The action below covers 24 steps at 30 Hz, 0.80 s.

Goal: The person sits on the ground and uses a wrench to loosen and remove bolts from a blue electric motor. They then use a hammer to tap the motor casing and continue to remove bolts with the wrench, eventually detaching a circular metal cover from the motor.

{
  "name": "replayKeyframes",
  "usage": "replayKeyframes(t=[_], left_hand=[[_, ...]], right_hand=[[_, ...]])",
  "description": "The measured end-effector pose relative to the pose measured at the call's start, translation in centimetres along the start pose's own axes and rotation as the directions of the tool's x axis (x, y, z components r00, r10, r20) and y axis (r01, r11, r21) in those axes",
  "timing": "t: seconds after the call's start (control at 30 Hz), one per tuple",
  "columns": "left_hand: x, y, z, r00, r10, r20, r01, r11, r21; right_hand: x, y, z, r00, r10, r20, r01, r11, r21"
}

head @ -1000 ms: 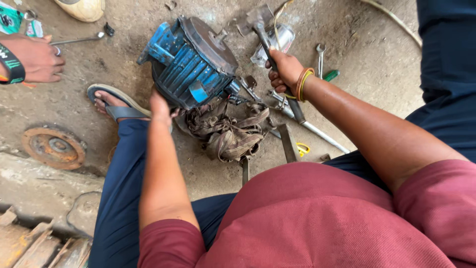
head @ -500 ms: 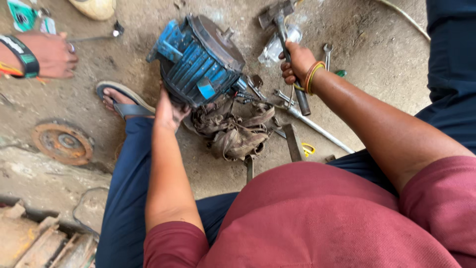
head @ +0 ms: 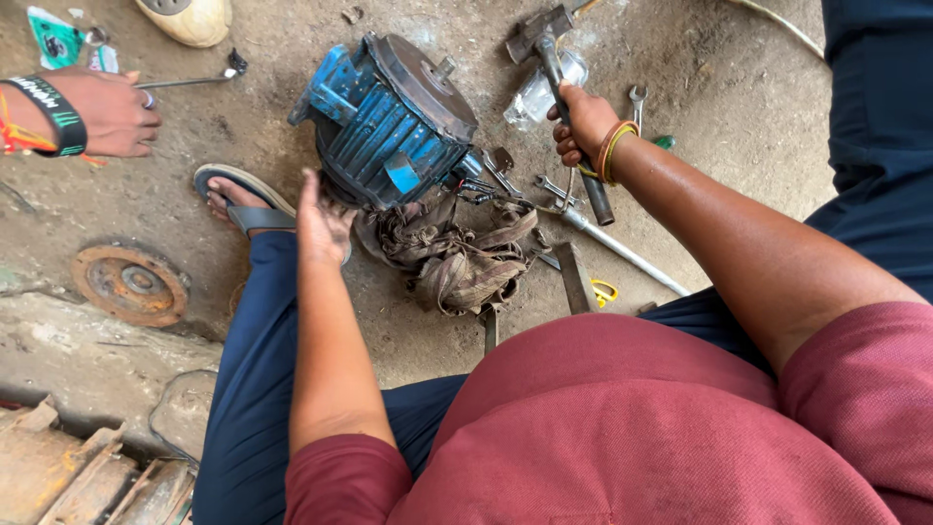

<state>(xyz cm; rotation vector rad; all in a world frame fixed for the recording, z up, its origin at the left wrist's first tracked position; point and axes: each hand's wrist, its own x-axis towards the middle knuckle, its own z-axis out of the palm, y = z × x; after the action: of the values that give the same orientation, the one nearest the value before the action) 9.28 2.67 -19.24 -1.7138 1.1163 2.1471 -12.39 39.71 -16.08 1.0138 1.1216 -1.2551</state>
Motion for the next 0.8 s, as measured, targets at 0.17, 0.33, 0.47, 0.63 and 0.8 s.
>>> replayKeyframes(t=[0.17, 0.33, 0.47, 0.63, 0.8], left_hand=[[-0.9, -3.0, -0.1, 0.978, 0.066, 0.198, 0.014, 0.926, -0.378], [-3.6, -2.7, -0.1, 0.902, 0.217, 0.373, -0.103, 0.948, -0.303], [-2.8, -0.8, -0.3, 0.992, -0.079, 0.102, 0.09, 0.99, -0.109], [-0.1, 1.4, -2.5, 0.881, -0.431, -0.193, 0.47, 0.84, 0.27], [-0.2, 2.4, -3.2, 0.975, -0.056, -0.217, 0.102, 0.973, 0.208]], right_hand=[[0.3, 0.4, -0.7, 1.0, -0.022, 0.004, 0.022, 0.999, -0.024], [0.2, 0.1, -1.3, 0.999, -0.031, 0.006, 0.032, 0.996, -0.084], [0.1, 0.0, -1.5, 0.999, -0.04, -0.001, 0.039, 0.988, -0.15], [-0.2, 0.2, -1.2, 0.999, -0.036, -0.029, 0.031, 0.987, -0.158], [-0.3, -0.1, -0.9, 0.999, -0.028, -0.031, 0.023, 0.988, -0.152]])
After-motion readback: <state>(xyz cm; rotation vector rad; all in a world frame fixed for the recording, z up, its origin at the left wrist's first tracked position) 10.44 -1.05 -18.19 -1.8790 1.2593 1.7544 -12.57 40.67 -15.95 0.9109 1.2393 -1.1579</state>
